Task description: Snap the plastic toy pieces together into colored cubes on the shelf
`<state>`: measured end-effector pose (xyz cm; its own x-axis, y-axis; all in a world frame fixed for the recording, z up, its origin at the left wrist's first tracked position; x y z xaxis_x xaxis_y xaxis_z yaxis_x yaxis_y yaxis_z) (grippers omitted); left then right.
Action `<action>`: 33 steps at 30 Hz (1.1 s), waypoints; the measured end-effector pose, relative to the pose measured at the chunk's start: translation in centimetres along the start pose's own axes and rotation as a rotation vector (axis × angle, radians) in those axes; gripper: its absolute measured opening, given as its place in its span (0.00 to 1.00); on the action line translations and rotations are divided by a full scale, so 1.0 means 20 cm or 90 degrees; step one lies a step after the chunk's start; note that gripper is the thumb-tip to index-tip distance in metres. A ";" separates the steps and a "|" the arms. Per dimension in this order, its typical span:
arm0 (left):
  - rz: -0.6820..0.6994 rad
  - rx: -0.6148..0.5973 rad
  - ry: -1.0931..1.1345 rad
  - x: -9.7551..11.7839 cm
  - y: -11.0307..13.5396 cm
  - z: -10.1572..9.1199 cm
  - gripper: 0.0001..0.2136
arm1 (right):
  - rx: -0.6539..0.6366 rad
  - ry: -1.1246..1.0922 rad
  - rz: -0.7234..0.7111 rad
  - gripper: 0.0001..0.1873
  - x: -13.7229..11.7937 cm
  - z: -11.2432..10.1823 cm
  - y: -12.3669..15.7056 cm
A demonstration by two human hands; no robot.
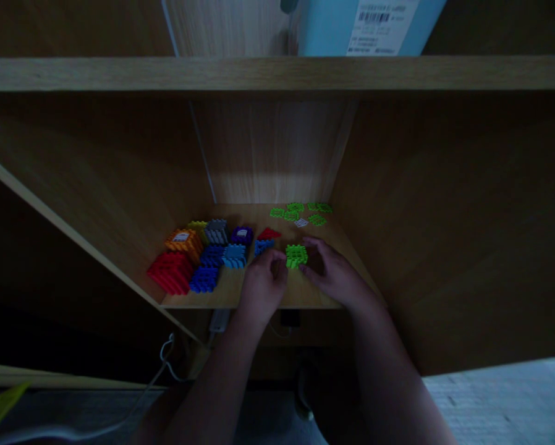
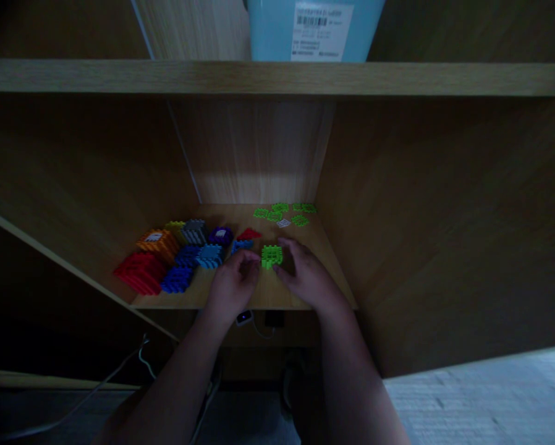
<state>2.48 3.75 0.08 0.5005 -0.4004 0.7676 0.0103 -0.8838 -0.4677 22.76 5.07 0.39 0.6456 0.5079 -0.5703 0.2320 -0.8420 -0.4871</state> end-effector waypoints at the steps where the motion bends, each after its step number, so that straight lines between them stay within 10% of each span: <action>1: -0.001 0.003 0.000 0.00 0.00 0.00 0.07 | 0.002 0.001 0.003 0.33 0.01 0.00 0.00; 7: 0.039 0.024 -0.050 0.05 0.02 -0.01 0.04 | 0.015 0.043 0.031 0.39 0.04 0.01 0.00; 16: 0.316 -0.225 -0.369 0.17 0.14 0.06 0.12 | 0.033 0.080 0.007 0.38 0.04 0.03 0.00; 23: 0.302 -0.246 -0.382 0.19 0.13 0.05 0.13 | 0.071 0.122 0.022 0.35 0.01 0.03 0.00; 27: 0.301 -0.258 -0.377 0.18 0.14 0.05 0.14 | 0.128 0.088 0.016 0.18 -0.06 -0.05 0.01; 33: 0.189 -0.185 -0.413 0.15 0.12 0.06 0.16 | 0.021 0.079 0.009 0.11 -0.11 -0.07 0.02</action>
<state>5.02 0.73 0.84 0.8551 -0.4879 0.1752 -0.3865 -0.8253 -0.4117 22.45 3.31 2.32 0.7336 0.4685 -0.4923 0.1998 -0.8410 -0.5028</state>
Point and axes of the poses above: each hand's wrist, its own y-axis away from the middle knuckle, its own z-axis out of the palm, x = y × z, the point moved 3 cm from there along -y, towards the middle knuckle, and after that the axes turned 4 degrees about x, right-handed, at the moved point
